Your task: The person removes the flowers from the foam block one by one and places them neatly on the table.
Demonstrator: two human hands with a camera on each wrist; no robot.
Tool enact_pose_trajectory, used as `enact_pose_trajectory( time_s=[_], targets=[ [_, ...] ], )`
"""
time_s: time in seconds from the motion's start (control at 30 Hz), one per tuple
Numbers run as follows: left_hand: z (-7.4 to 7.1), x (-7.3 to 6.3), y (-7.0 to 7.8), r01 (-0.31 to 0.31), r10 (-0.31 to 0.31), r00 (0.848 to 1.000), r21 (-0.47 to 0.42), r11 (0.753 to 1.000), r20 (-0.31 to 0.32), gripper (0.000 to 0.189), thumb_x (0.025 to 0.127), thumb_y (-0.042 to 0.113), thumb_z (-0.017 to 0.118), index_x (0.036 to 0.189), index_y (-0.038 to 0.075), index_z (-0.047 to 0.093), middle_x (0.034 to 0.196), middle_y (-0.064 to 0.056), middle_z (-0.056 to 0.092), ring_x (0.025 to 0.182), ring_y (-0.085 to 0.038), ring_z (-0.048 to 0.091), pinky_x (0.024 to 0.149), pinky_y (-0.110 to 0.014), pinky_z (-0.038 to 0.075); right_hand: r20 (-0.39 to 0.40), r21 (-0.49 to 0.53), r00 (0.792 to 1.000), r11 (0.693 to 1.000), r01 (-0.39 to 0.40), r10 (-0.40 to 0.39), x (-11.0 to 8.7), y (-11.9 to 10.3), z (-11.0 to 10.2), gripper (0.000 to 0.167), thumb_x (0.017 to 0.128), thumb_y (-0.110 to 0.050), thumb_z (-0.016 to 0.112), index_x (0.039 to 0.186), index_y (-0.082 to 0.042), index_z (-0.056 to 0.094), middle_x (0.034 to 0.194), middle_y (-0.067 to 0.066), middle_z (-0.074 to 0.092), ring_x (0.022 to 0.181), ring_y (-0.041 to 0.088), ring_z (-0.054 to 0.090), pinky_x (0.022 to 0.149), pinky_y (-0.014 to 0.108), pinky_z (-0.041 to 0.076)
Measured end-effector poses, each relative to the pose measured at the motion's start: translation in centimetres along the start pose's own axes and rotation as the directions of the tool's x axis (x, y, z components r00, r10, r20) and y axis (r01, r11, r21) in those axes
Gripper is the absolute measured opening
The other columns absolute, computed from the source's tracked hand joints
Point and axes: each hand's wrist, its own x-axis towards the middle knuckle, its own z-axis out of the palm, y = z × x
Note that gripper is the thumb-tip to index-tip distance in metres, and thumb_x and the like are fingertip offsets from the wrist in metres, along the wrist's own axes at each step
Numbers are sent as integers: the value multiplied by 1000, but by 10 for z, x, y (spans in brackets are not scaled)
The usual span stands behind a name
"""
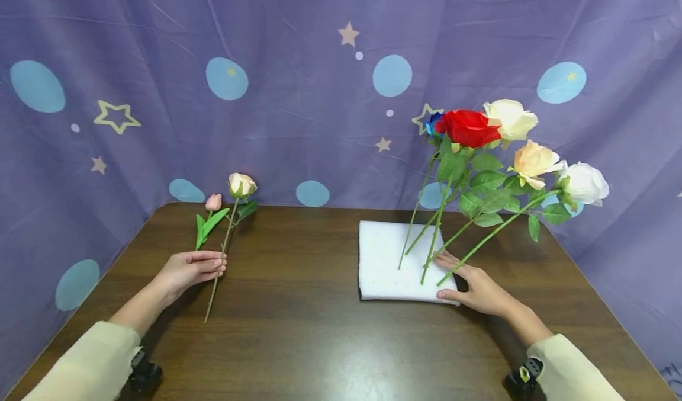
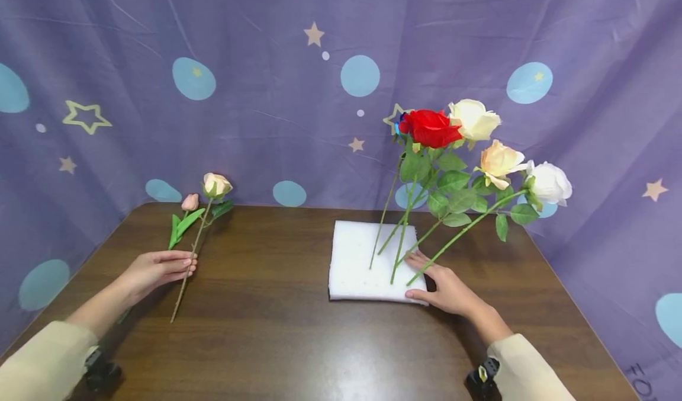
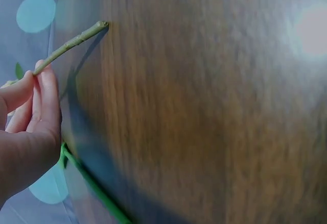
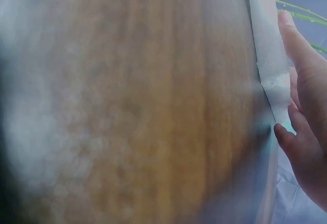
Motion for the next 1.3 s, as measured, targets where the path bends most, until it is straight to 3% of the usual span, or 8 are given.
enact_pose_trajectory(
  time_s=[0.17, 0.3, 0.57, 0.73, 1.07, 1.3],
  targets=[
    [-10, -1, -3, 49, -49, 999, 25, 998, 14, 41, 92, 5, 61, 127, -16, 51, 93, 10, 72, 85, -2, 69, 79, -19, 59, 9, -17, 1000, 1000, -5, 5, 3, 0, -3, 66, 81, -34, 76, 138, -11, 52, 144, 14, 52, 137, 31, 43, 109, -1, 19],
    [-15, -3, -5, 49, -51, 998, 47, 998, 25, 40, 93, 2, 59, 126, -19, 50, 91, 11, 72, 84, -2, 69, 78, -19, 59, 16, -27, 1000, 1000, -13, 14, 4, 0, -4, 67, 81, -35, 76, 139, -12, 52, 144, 13, 51, 138, 30, 43, 109, 0, 21],
    [-29, -5, -6, 77, -75, 997, 127, 989, -20, 47, 94, 3, 57, 130, -23, 42, 89, 11, 72, 81, 0, 69, 75, -18, 59, 15, -33, 1000, 999, -13, 14, 4, 0, -4, 67, 80, -35, 76, 138, -11, 52, 144, 13, 52, 138, 30, 42, 110, 2, 21],
    [-32, -8, -4, 73, -64, 997, 194, 978, -52, 44, 95, 2, 54, 127, -25, 42, 86, 13, 71, 78, 1, 68, 73, -17, 59, 14, -22, 1000, 1000, -12, 13, 4, 1, -3, 67, 80, -35, 76, 138, -11, 52, 144, 14, 52, 136, 33, 44, 109, -1, 17],
    [-27, -11, -1, 44, -20, 995, 245, 969, -102, 41, 94, 0, 54, 122, -28, 44, 84, 10, 71, 75, 2, 67, 72, -17, 59, 13, -23, 1000, 1000, -20, 20, 2, 0, -2, 67, 80, -35, 77, 137, -10, 53, 143, 14, 52, 134, 37, 44, 108, -3, 15],
    [-23, -10, 4, 46, 35, 977, 367, 929, -211, 43, 94, 7, 57, 125, -22, 48, 92, 9, 72, 75, 9, 63, 75, -19, 60, 13, -17, 1000, 1000, -19, 19, 1, 0, -1, 66, 80, -34, 77, 137, -9, 53, 143, 14, 52, 135, 37, 44, 108, -3, 14]
  ],
)
